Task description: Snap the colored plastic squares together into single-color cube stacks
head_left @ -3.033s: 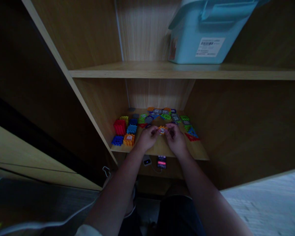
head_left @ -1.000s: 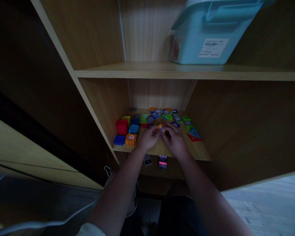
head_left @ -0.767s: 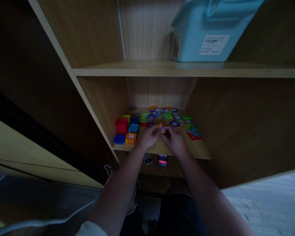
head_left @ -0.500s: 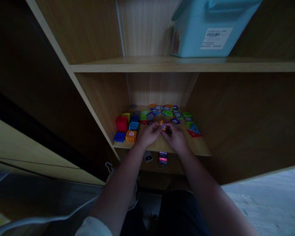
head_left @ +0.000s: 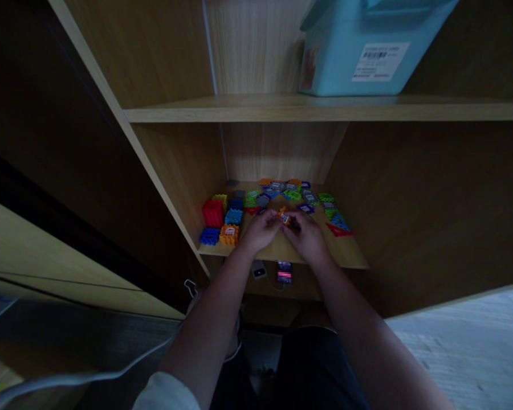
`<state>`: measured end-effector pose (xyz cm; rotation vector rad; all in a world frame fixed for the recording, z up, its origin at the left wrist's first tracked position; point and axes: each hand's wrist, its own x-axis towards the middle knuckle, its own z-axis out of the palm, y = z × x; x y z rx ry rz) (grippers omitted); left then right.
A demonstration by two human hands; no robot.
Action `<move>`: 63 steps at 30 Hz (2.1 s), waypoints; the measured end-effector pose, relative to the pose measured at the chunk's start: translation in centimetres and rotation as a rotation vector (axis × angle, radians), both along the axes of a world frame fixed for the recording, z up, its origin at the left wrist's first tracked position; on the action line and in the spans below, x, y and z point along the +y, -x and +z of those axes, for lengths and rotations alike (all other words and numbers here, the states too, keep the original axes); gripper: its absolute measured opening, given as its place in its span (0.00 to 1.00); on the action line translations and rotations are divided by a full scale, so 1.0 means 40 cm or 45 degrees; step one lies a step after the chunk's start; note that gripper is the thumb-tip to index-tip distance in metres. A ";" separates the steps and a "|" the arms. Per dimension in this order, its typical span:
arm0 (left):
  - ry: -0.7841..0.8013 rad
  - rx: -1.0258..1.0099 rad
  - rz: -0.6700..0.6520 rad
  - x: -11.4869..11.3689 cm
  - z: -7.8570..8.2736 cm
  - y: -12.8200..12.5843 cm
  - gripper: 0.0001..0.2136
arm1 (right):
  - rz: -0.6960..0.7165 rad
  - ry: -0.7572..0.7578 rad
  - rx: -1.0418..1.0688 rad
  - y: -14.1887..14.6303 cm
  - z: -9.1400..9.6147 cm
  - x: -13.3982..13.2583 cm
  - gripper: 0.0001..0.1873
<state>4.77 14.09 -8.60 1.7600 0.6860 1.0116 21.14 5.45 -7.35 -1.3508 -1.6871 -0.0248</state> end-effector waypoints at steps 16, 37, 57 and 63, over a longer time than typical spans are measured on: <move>-0.022 0.021 0.047 -0.005 0.012 0.002 0.03 | -0.024 -0.019 0.034 0.004 -0.006 0.003 0.04; -0.063 0.016 0.044 0.004 -0.008 0.003 0.13 | -0.014 -0.045 0.029 0.016 0.011 -0.009 0.05; -0.101 0.087 0.145 -0.019 0.029 0.017 0.19 | -0.054 -0.094 0.205 0.011 0.019 -0.016 0.09; -0.103 0.063 0.110 -0.018 0.023 0.011 0.15 | -0.060 0.031 0.337 0.011 -0.006 -0.004 0.24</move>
